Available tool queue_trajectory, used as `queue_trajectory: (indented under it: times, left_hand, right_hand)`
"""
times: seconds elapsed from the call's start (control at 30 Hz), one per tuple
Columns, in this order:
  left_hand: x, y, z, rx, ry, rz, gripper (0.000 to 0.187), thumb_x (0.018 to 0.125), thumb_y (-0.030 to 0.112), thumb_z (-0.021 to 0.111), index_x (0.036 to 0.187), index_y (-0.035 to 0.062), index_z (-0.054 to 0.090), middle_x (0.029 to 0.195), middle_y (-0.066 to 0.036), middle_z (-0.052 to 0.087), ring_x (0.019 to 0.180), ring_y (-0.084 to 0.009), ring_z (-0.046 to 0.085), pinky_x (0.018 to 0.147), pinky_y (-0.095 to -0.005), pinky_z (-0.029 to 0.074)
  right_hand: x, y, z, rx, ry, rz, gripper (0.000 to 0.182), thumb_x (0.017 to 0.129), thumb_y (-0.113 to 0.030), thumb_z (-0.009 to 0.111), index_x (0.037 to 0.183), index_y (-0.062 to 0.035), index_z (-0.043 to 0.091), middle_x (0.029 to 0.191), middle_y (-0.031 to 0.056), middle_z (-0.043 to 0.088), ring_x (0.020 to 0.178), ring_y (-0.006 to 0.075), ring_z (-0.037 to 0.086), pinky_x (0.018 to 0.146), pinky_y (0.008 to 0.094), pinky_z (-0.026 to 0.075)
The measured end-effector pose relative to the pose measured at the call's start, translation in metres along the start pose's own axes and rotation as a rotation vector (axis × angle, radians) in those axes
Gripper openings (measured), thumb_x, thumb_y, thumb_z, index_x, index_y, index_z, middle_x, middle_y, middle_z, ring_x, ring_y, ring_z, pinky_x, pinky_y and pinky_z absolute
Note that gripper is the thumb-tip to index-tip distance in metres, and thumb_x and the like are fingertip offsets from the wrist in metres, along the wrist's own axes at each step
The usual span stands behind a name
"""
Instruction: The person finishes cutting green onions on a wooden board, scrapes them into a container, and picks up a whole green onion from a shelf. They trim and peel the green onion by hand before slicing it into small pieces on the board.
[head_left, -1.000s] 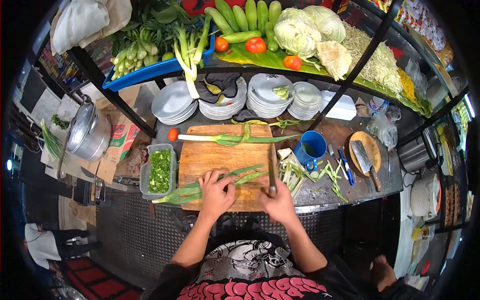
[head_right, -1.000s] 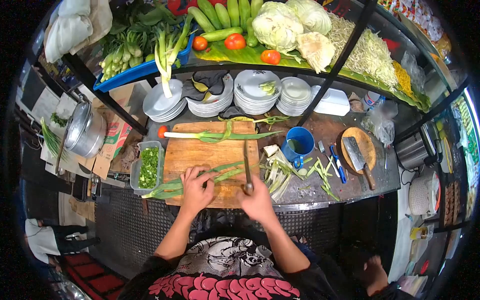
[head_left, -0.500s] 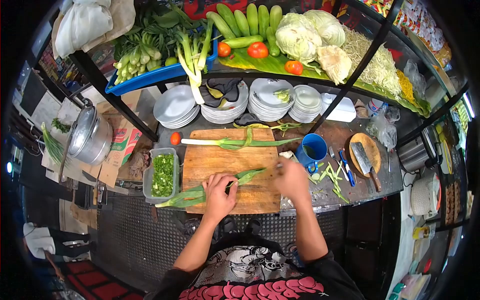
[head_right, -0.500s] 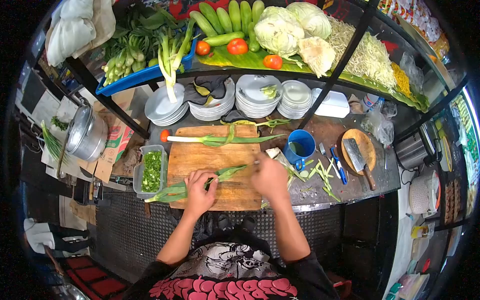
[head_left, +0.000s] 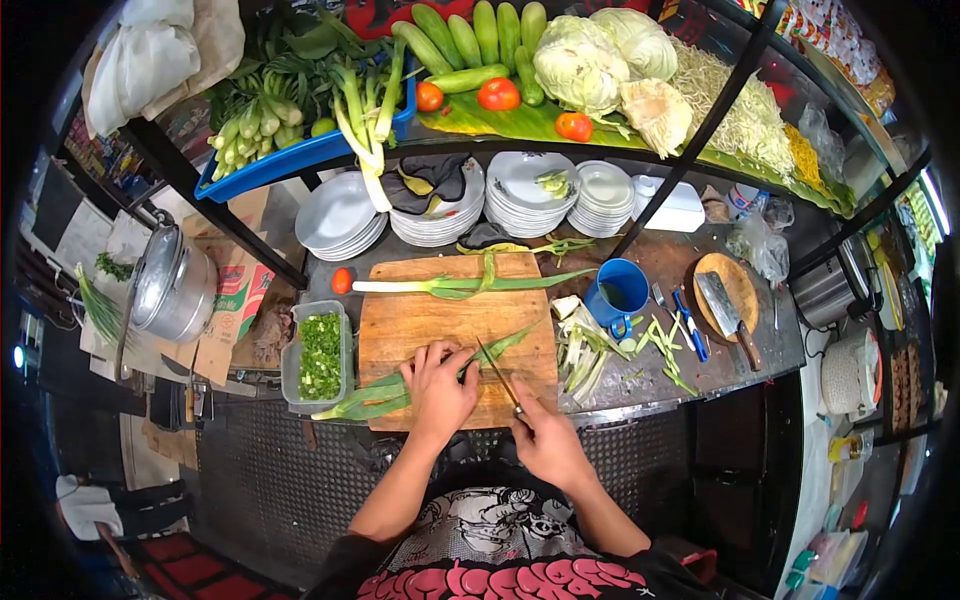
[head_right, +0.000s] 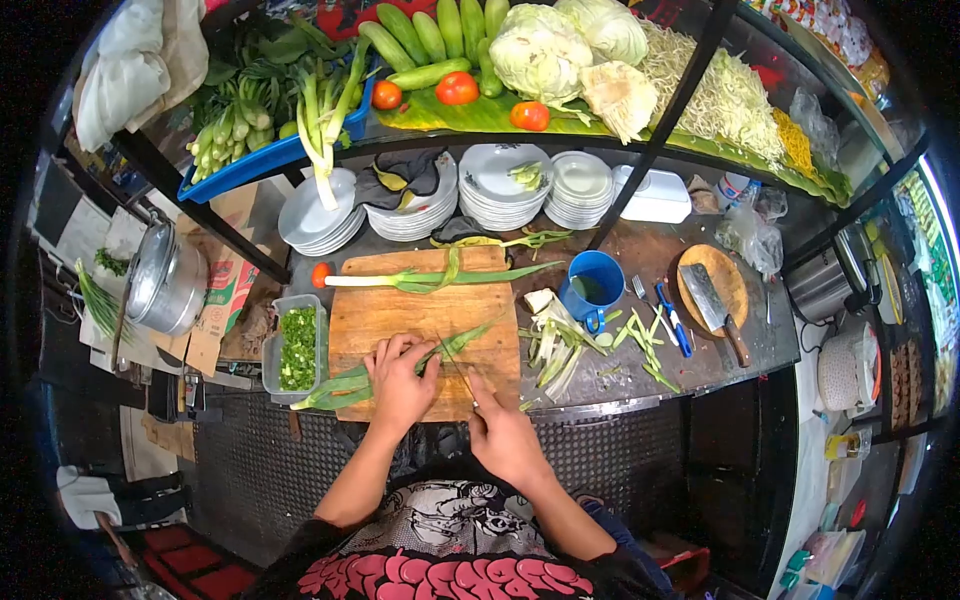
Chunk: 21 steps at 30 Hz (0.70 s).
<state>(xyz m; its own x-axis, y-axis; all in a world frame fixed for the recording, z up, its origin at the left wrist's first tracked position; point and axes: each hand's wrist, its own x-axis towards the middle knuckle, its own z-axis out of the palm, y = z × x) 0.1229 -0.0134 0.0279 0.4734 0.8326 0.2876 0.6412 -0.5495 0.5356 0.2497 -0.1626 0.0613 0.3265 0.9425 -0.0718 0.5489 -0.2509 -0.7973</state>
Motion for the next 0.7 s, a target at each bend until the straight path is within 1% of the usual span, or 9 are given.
queue_trajectory:
  times: [0.03, 0.13, 0.23, 0.33, 0.43, 0.53, 0.6, 0.67, 0.7]
  left_hand:
    - [0.001, 0.001, 0.0, 0.016, 0.013, 0.019, 0.021, 0.088, 0.016, 0.078, 0.108, 0.0114, 0.082, 0.109, -0.004, 0.067, 0.11, -0.0267, 0.058, 0.1, -0.0431, 0.036]
    - [0.001, -0.007, 0.005, 0.037, 0.058, 0.123, 0.019, 0.088, 0.016, 0.078, 0.105, 0.0115, 0.082, 0.104, -0.004, 0.067, 0.104, -0.0263, 0.059, 0.094, -0.0426, 0.04]
    - [0.0, -0.015, 0.015, -0.008, 0.068, 0.208, 0.018, 0.087, 0.015, 0.077, 0.104, 0.0106, 0.082, 0.098, -0.005, 0.067, 0.097, -0.0264, 0.061, 0.09, -0.0413, 0.043]
    - [0.0, -0.017, 0.014, -0.017, 0.038, 0.236, 0.019, 0.087, 0.014, 0.076, 0.104, 0.0095, 0.082, 0.094, -0.005, 0.067, 0.094, -0.0269, 0.062, 0.089, -0.0418, 0.045]
    - [0.005, -0.01, 0.005, -0.003, -0.005, 0.264, 0.021, 0.086, 0.016, 0.076, 0.105, 0.009, 0.082, 0.093, -0.006, 0.068, 0.094, -0.0272, 0.063, 0.09, -0.0421, 0.045]
    - [0.013, -0.005, -0.011, 0.081, -0.085, 0.335, 0.022, 0.086, 0.018, 0.076, 0.106, 0.0086, 0.081, 0.093, -0.006, 0.068, 0.095, -0.0269, 0.064, 0.092, -0.0412, 0.045]
    - [0.017, -0.009, -0.016, 0.095, -0.154, 0.353, 0.023, 0.087, 0.019, 0.075, 0.106, 0.0088, 0.081, 0.093, -0.006, 0.068, 0.095, -0.0264, 0.065, 0.093, -0.0405, 0.044]
    - [0.023, -0.015, -0.014, 0.043, -0.229, 0.338, 0.022, 0.088, 0.018, 0.075, 0.107, 0.0096, 0.082, 0.093, -0.006, 0.068, 0.096, -0.0259, 0.065, 0.094, -0.0401, 0.044]
    - [0.026, -0.018, -0.013, 0.005, -0.214, 0.346, 0.022, 0.088, 0.017, 0.076, 0.107, 0.0104, 0.082, 0.092, -0.006, 0.068, 0.094, -0.0258, 0.065, 0.091, -0.0403, 0.044]
  right_hand:
    - [0.001, -0.003, 0.002, 0.0, 0.012, 0.0, 0.066, 0.093, -0.006, 0.064, 0.156, -0.0015, 0.046, 0.108, 0.0285, 0.066, 0.096, 0.0492, 0.067, 0.087, 0.0526, 0.055]
    - [0.008, -0.005, 0.004, -0.042, 0.032, 0.012, 0.066, 0.094, -0.005, 0.064, 0.157, -0.0073, 0.047, 0.107, 0.03, 0.069, 0.092, 0.0497, 0.069, 0.084, 0.0526, 0.055]
    - [0.011, -0.004, 0.006, -0.114, 0.007, 0.041, 0.064, 0.094, -0.007, 0.062, 0.157, -0.0071, 0.048, 0.102, 0.0312, 0.069, 0.091, 0.05, 0.069, 0.083, 0.0534, 0.055]
    - [0.012, -0.018, -0.013, -0.173, -0.156, 0.142, 0.06, 0.095, -0.01, 0.057, 0.154, 0.0015, 0.048, 0.107, 0.0333, 0.069, 0.095, 0.0482, 0.07, 0.088, 0.0537, 0.055]
    - [-0.002, -0.004, -0.011, -0.082, 0.063, 0.094, 0.058, 0.096, -0.012, 0.056, 0.152, 0.0016, 0.049, 0.111, 0.0345, 0.07, 0.1, 0.0475, 0.071, 0.091, 0.0502, 0.056]
    - [-0.012, 0.011, -0.021, 0.195, 0.088, 0.203, 0.06, 0.096, -0.012, 0.058, 0.154, 0.0001, 0.049, 0.12, 0.0344, 0.069, 0.107, 0.0505, 0.069, 0.094, 0.0472, 0.055]
    - [-0.016, 0.026, -0.02, 0.253, 0.171, 0.121, 0.054, 0.094, -0.008, 0.067, 0.146, 0.0007, 0.053, 0.108, 0.0253, 0.071, 0.086, 0.0338, 0.073, 0.078, 0.039, 0.056]
    - [-0.021, 0.026, -0.025, 0.403, 0.203, 0.172, 0.051, 0.092, -0.005, 0.07, 0.14, 0.0011, 0.055, 0.1, 0.019, 0.07, 0.075, 0.0209, 0.069, 0.07, 0.034, 0.054]
    - [-0.022, 0.029, -0.021, 0.464, 0.248, 0.172, 0.046, 0.092, -0.004, 0.072, 0.134, -0.0017, 0.054, 0.092, 0.0123, 0.066, 0.07, 0.0086, 0.059, 0.063, 0.028, 0.049]
